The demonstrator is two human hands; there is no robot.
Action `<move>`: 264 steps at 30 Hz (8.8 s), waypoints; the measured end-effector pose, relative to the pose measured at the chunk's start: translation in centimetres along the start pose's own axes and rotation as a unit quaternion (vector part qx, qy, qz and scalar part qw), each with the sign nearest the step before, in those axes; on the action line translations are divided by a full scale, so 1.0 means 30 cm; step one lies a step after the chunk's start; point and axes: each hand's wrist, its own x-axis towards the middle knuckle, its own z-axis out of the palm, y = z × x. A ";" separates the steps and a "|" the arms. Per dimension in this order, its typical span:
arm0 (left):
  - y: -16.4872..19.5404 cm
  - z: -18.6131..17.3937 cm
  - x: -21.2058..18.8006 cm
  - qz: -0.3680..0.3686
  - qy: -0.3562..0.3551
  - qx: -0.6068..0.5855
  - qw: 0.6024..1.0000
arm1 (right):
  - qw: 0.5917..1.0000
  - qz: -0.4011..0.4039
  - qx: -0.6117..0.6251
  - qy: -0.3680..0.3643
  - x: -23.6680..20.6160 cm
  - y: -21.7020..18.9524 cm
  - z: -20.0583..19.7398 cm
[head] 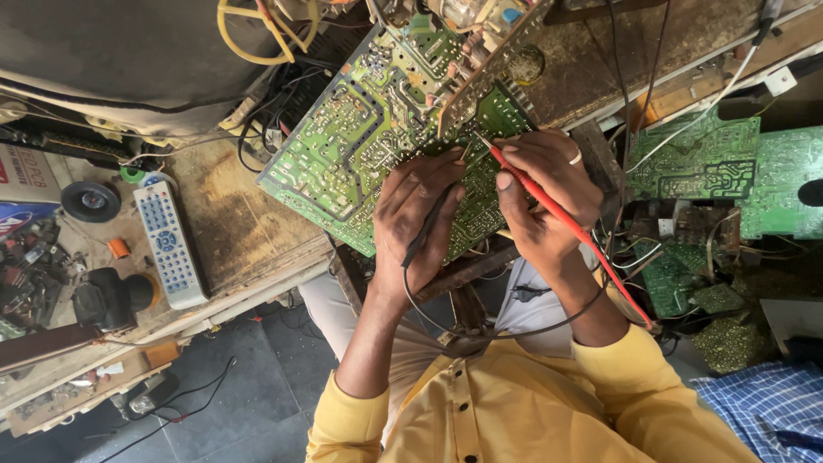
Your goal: The person sits at a cluttered repair bench working on a large circuit board. They pour liquid from a plastic bottle onto the board and scrub it with a toothbrush, then probe the board's components with multimeter test leads, and finally solder points on the board with a soldering iron.
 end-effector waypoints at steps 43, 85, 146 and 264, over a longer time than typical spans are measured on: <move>-0.003 0.003 0.004 0.009 0.006 0.006 1.000 | 1.000 -0.004 -0.009 0.005 0.001 0.019 0.013; 0.004 -0.006 0.007 0.000 -0.001 -0.005 1.000 | 1.000 -0.009 0.003 0.009 0.001 0.019 0.013; -0.017 -0.006 0.005 -0.014 -0.010 -0.002 1.000 | 1.000 -0.008 0.003 0.007 -0.004 0.035 0.015; -0.011 -0.001 -0.007 -0.022 0.002 -0.025 0.999 | 0.994 0.055 0.090 0.000 -0.014 0.044 -0.008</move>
